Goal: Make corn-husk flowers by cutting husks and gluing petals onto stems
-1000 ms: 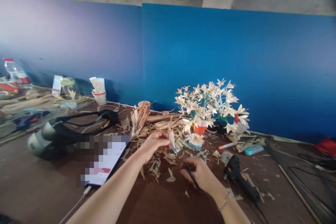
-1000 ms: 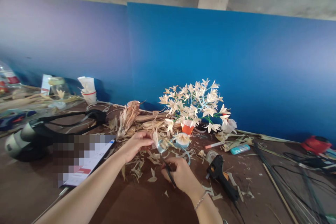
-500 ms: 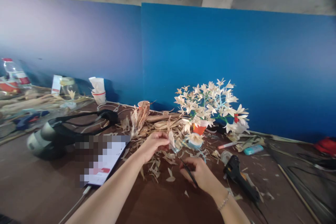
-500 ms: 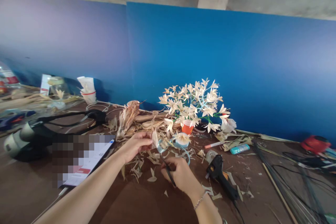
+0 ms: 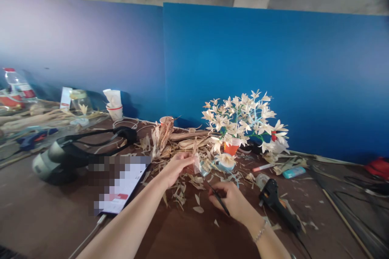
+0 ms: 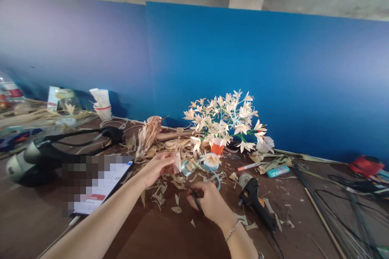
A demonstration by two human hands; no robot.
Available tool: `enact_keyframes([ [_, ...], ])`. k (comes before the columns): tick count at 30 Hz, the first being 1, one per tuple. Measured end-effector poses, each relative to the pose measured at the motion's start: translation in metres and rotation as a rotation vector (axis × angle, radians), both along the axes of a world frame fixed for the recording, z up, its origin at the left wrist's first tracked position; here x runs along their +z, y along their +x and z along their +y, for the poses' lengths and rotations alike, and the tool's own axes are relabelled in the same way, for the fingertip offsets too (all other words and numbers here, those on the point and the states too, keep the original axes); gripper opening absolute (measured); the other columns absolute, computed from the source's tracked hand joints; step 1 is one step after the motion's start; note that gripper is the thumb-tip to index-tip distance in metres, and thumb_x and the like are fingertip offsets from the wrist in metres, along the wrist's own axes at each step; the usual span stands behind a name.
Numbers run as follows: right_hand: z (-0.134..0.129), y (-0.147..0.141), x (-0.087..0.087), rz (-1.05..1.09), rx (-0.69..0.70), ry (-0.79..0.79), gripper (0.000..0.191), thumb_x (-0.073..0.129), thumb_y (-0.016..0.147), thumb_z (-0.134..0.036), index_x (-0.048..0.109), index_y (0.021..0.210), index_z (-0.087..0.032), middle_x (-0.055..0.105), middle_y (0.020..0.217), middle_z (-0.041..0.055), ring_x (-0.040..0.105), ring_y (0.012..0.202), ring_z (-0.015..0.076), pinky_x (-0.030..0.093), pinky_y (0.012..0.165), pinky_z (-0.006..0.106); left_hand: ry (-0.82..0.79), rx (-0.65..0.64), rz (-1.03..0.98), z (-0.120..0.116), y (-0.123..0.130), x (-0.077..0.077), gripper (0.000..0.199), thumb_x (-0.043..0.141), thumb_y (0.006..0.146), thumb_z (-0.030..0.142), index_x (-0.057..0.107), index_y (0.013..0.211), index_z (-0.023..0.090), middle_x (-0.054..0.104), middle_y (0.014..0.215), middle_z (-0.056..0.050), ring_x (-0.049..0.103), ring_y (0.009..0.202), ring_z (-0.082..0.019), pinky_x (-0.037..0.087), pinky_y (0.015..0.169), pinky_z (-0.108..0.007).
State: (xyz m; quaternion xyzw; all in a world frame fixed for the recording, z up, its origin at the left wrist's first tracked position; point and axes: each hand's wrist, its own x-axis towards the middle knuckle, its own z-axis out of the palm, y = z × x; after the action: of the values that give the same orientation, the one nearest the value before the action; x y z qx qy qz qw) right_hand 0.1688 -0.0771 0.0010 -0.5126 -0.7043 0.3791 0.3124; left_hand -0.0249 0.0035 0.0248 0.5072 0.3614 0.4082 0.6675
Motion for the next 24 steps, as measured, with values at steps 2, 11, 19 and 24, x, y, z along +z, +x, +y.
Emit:
enact_keyframes([
  [2,-0.0003,0.0001,-0.0002,0.005,0.026,-0.003,0.011,0.056,0.07,-0.023,0.061,0.069,-0.013,0.052,0.058,-0.0019,0.04,0.053,0.0086,0.031,0.049,0.018,0.009,0.023,0.026,0.0006,0.0002,-0.001,0.024,0.069,0.066,0.036,0.058,0.065,0.014,0.06,0.058,0.001,0.052,0.051,-0.008,0.041,0.053,-0.02],
  [11,-0.001,-0.0013,0.0075,-0.014,0.057,-0.016,0.009,0.053,0.07,-0.02,0.057,0.065,-0.013,0.043,0.055,-0.0042,0.033,0.052,0.0072,0.025,0.046,0.018,0.07,0.059,-0.002,0.0031,0.0,-0.0016,0.016,0.07,0.063,0.027,0.06,0.065,0.014,0.059,0.056,0.002,0.051,0.051,-0.008,0.037,0.052,-0.02],
  [19,-0.002,-0.0007,0.0042,-0.013,0.068,-0.035,0.011,0.052,0.07,-0.021,0.057,0.065,-0.013,0.04,0.054,-0.0045,0.031,0.051,0.007,0.023,0.045,0.018,0.072,0.053,-0.046,0.0029,0.0001,-0.0004,0.016,0.07,0.06,0.022,0.058,0.067,0.015,0.066,0.064,0.0,0.057,0.058,-0.012,0.039,0.056,-0.022],
  [24,-0.0003,-0.0008,0.0063,-0.02,0.051,-0.016,0.013,0.053,0.07,-0.022,0.058,0.064,-0.013,0.043,0.054,-0.0037,0.033,0.052,0.0072,0.025,0.046,0.018,0.081,0.076,-0.056,0.0043,0.0,-0.0021,0.017,0.072,0.06,0.023,0.059,0.067,0.016,0.066,0.065,0.001,0.057,0.06,-0.012,0.04,0.058,-0.022],
])
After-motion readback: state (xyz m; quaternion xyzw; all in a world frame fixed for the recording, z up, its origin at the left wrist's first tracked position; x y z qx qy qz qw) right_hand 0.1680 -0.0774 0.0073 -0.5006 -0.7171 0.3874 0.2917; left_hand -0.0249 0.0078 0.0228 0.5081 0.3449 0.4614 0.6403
